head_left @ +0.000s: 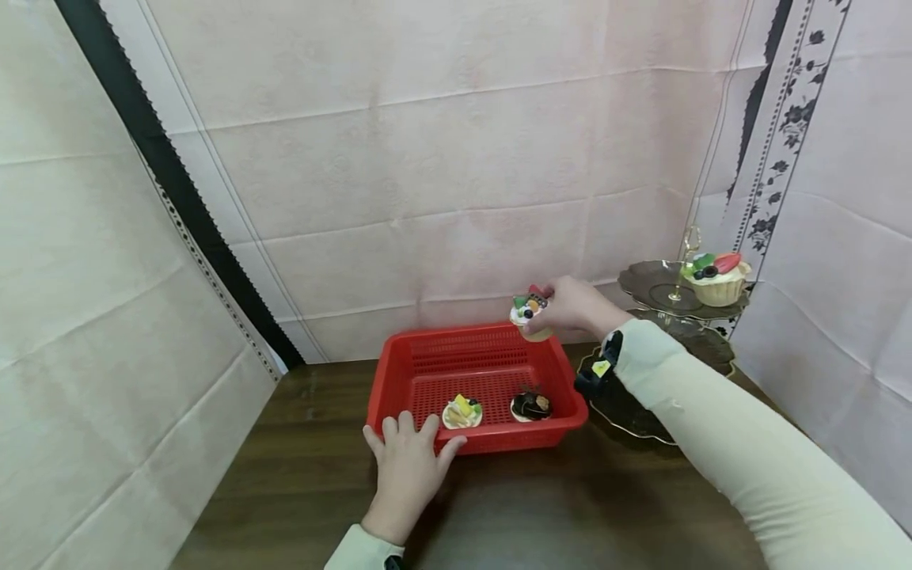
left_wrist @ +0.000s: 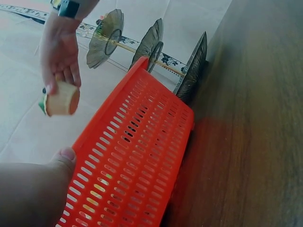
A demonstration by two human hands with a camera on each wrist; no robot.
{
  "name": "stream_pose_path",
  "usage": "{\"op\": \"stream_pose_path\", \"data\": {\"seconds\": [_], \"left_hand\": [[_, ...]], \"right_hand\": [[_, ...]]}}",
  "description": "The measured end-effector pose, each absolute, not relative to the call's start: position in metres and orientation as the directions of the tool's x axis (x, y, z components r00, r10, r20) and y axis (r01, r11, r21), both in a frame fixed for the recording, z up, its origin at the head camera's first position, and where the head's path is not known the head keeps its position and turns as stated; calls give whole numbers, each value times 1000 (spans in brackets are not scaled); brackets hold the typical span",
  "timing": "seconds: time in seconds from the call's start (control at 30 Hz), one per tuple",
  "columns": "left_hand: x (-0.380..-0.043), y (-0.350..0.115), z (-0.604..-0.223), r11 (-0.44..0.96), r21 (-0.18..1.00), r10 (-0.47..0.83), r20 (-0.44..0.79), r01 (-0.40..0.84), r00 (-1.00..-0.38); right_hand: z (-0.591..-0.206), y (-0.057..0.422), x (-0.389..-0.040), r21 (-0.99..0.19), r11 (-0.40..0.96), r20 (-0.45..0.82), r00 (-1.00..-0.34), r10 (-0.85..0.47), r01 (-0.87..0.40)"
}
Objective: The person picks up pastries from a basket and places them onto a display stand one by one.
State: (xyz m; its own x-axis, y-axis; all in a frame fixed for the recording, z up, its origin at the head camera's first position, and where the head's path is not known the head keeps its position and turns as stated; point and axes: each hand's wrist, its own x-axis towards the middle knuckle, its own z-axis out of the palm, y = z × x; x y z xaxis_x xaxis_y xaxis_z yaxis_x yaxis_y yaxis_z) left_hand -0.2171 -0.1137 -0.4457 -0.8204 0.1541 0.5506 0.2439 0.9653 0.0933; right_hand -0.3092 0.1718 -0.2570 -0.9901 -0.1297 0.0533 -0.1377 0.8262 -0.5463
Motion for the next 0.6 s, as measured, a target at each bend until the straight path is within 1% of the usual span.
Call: {"op": "stream_pose_path", "data": {"seconds": [0.13, 0.27, 0.5, 0.6], "left_hand": [[-216, -115, -445, 965, 97, 149, 555, 242, -819], [-217, -115, -445, 965, 102, 145, 554, 240, -819], [-219, -114, -446, 965, 103, 147, 547, 240, -824], [-219, -114, -446, 965, 107, 145, 541, 238, -829]], "right_hand": [[-240, 184, -301, -516, 847, 75, -991, -107, -130], [-226, 201, -295, -496, 857, 135, -987, -84, -141], [-209, 229, -281, -537, 838, 210, -977, 23, -96], [-205, 239, -274, -533, 843, 226, -972, 59, -73]]}}
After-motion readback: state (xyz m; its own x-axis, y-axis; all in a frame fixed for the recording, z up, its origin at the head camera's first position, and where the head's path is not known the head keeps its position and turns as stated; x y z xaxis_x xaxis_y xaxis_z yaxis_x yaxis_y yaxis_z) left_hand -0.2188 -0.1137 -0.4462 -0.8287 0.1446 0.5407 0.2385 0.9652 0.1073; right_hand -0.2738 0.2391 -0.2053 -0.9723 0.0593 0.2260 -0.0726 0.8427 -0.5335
